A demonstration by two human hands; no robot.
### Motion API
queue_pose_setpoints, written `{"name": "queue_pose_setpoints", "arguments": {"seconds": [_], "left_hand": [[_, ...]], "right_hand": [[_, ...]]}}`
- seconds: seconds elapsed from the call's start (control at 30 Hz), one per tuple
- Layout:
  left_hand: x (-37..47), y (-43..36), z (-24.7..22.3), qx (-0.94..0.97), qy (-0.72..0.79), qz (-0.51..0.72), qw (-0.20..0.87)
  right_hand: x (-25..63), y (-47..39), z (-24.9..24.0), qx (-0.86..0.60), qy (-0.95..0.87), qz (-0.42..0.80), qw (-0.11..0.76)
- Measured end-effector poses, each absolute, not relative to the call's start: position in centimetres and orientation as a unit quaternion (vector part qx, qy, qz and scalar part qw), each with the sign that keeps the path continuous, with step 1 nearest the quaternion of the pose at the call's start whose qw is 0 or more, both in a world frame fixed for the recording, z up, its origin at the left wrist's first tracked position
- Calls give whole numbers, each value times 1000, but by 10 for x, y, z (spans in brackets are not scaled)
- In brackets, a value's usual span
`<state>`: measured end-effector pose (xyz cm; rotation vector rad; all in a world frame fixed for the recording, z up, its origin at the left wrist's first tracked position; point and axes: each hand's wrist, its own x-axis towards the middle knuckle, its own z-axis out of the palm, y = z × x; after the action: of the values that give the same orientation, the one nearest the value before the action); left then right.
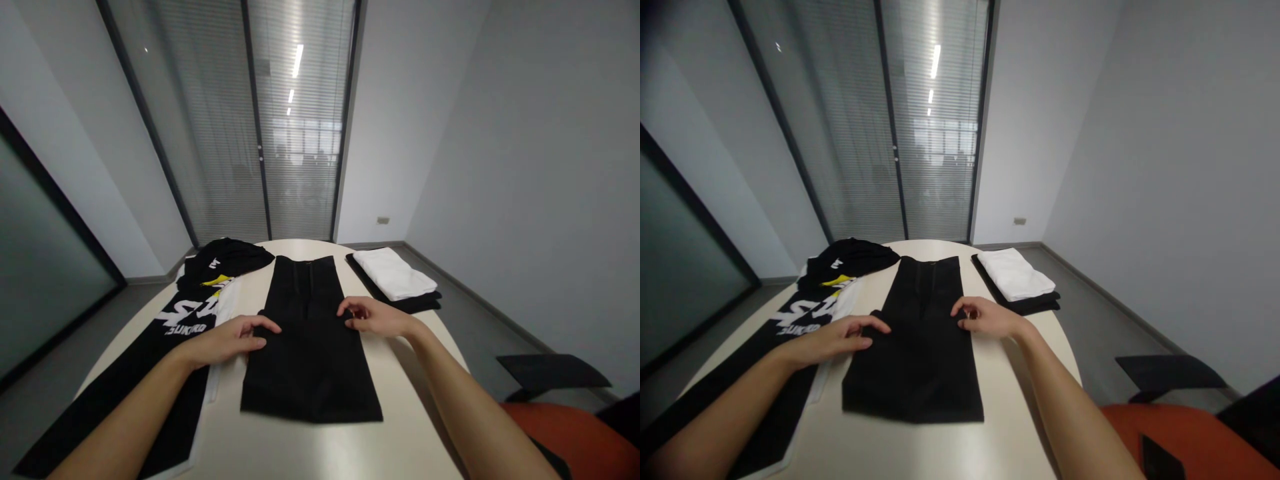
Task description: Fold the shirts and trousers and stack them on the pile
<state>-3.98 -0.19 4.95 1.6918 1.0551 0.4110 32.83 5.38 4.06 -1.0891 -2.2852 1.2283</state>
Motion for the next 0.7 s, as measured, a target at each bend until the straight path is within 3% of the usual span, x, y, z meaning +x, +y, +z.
{"name": "queue_pose_setpoints", "arguments": {"seconds": [0.2,0.3,0.5,0.7], "left_hand": [[-27,13,41,595,431,403,546],[-20,27,24,555,438,479,521],[-15,37,-3,577,493,427,492],[-22,18,8,647,544,302,440]], "right_hand": [[320,73,25,-413,-750,321,404],[316,86,5,-431,-714,315,452],[319,97,-20,-457,-745,342,346],[324,78,3,-456,-760,389,253]]}}
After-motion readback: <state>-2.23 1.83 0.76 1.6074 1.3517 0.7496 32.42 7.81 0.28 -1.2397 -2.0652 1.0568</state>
